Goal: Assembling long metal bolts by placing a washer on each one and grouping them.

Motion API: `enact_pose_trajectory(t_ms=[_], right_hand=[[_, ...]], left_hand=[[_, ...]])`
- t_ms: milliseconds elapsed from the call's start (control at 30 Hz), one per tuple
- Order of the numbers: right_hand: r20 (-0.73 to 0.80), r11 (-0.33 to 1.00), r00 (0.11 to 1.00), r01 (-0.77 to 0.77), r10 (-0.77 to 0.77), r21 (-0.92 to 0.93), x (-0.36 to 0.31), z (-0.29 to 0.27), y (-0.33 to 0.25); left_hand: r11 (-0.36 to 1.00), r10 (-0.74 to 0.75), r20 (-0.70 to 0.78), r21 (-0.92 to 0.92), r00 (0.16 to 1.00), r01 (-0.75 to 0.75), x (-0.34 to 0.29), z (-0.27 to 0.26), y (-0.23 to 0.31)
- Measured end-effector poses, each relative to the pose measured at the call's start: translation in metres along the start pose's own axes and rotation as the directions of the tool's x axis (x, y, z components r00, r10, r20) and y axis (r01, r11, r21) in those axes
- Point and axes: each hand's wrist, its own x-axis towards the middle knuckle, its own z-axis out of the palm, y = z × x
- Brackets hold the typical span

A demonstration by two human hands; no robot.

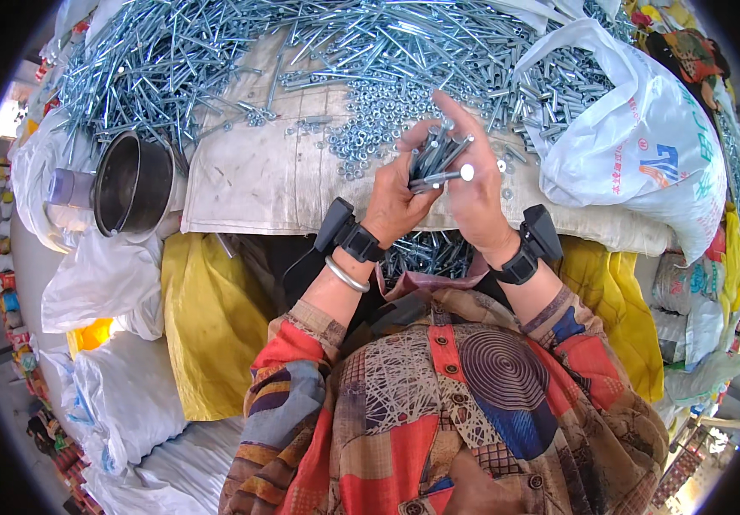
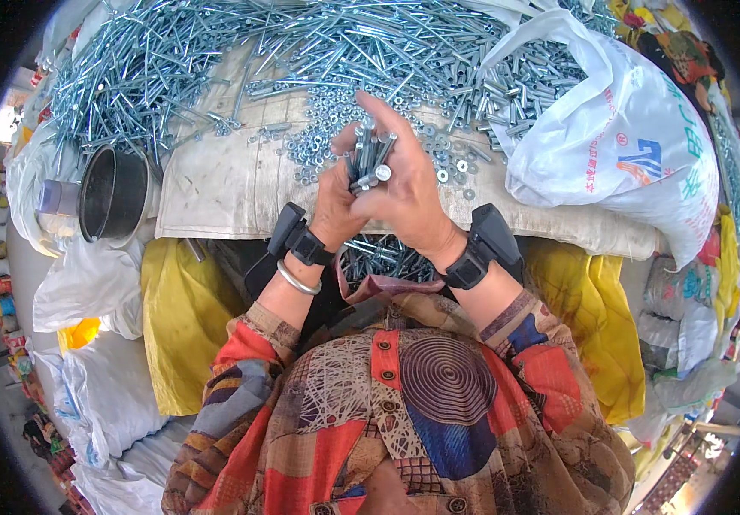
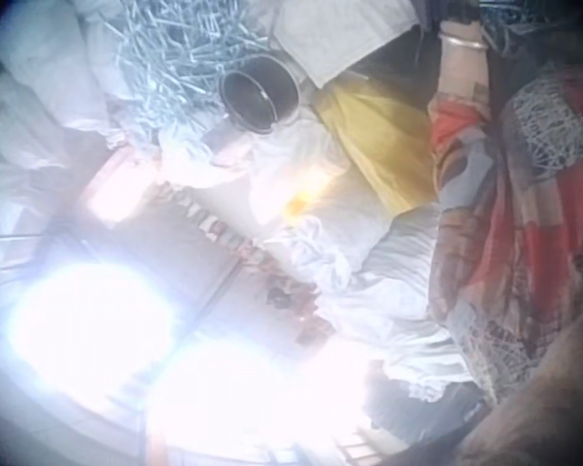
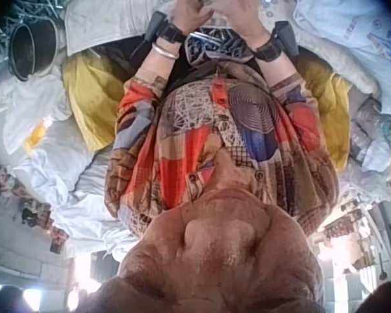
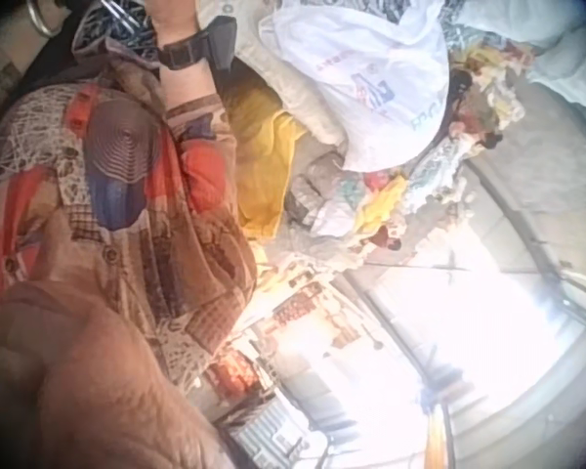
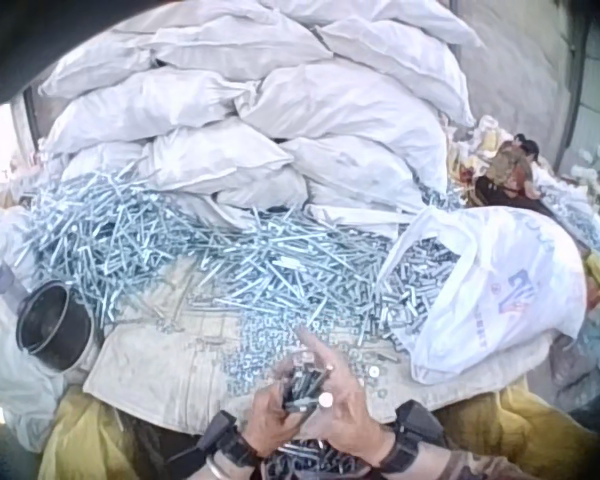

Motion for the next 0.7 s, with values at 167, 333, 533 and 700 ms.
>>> enact_pose_trajectory(t_ms=[167, 333, 533, 700], right_hand=[[-0.052, 0.958, 0.996, 0.049, -0.066, -0.283, 0.003, -0.001, 0.006], [0.057, 0.915, 0.985, 0.170, -0.160, -0.367, 0.012, 0.008, 0.005], [0.207, 0.790, 0.948, 0.316, -0.242, -0.525, 0.015, 0.009, 0.007], [0.112, 0.839, 0.974, 0.228, -0.198, -0.495, 0.014, 0.018, 0.000]], left_hand=[[0.998, 0.001, 0.039, 0.065, 0.999, -0.003, 0.001, -0.002, 0.005], [0.962, 0.207, 0.035, 0.176, 0.978, -0.210, -0.004, -0.010, -0.009], [0.972, 0.095, -0.074, 0.223, 0.993, -0.076, -0.010, -0.006, -0.004], [0.993, -0.117, 0.056, 0.040, 0.992, 0.115, -0.009, -0.010, 0.000]])
